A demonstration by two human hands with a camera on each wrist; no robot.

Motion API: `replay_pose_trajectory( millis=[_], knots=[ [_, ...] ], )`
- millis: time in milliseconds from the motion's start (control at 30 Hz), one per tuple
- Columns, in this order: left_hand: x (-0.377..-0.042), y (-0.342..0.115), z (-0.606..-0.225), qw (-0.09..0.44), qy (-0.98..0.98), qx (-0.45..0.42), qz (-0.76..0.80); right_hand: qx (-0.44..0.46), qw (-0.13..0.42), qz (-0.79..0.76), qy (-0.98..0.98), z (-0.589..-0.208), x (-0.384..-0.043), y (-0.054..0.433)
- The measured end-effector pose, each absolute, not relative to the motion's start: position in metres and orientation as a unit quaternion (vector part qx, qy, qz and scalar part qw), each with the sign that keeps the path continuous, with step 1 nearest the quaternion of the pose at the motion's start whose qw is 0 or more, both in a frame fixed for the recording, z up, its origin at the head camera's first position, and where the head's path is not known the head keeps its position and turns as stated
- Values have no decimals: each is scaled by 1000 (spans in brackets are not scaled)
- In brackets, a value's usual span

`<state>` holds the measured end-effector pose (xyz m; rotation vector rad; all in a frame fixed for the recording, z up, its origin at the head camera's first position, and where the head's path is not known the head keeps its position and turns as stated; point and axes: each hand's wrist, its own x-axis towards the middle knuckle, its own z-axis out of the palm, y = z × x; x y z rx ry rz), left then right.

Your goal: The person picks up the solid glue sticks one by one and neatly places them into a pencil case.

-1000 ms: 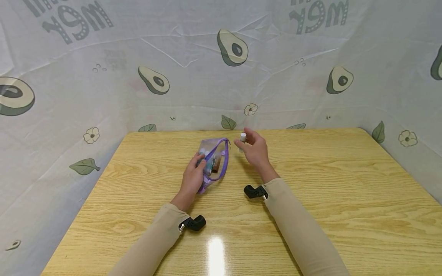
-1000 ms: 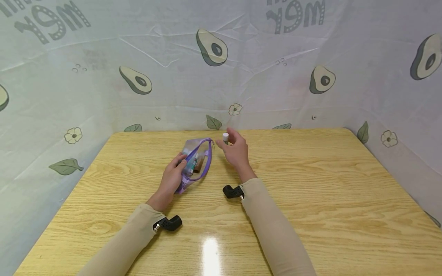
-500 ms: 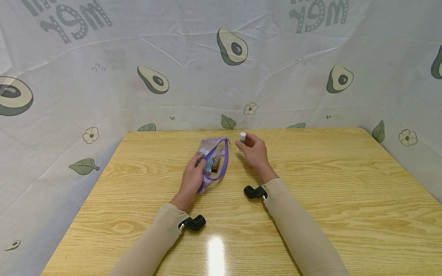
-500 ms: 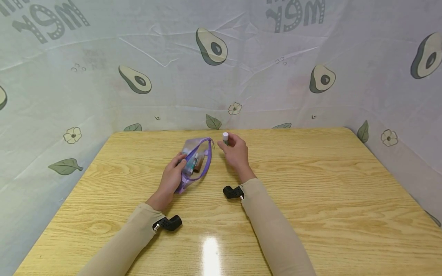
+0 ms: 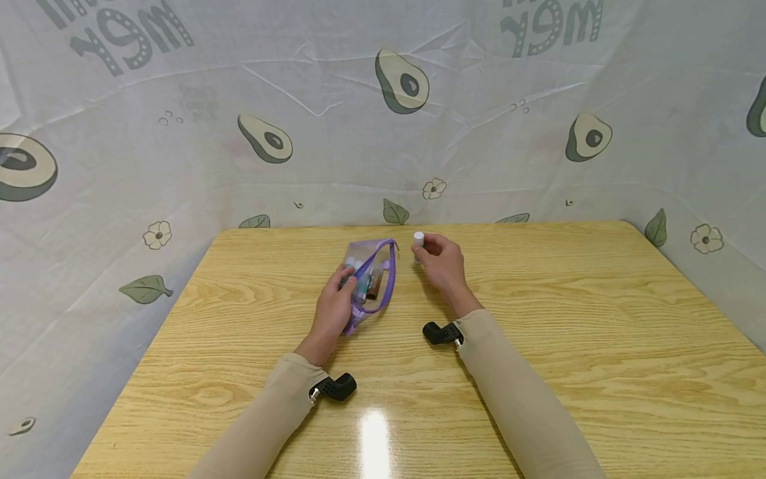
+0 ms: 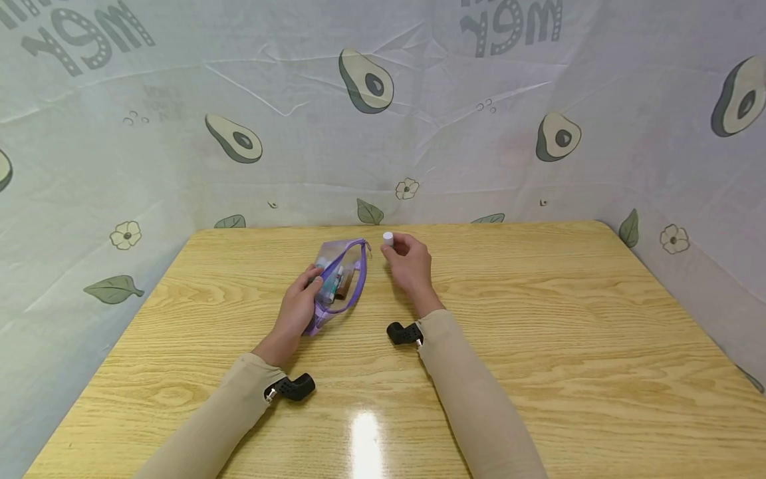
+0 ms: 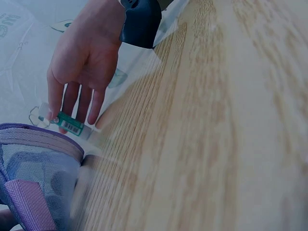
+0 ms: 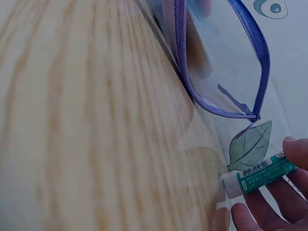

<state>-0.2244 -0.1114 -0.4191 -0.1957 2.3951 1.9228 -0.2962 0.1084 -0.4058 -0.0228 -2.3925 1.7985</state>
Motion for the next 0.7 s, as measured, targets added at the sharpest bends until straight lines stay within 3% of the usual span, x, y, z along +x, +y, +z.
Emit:
replay_pose_trajectory(
  millis=[700],
  knots=[
    [-223, -111, -417, 35, 772, -61, 631, -27, 78, 609, -789, -400, -295, 107]
  ],
)
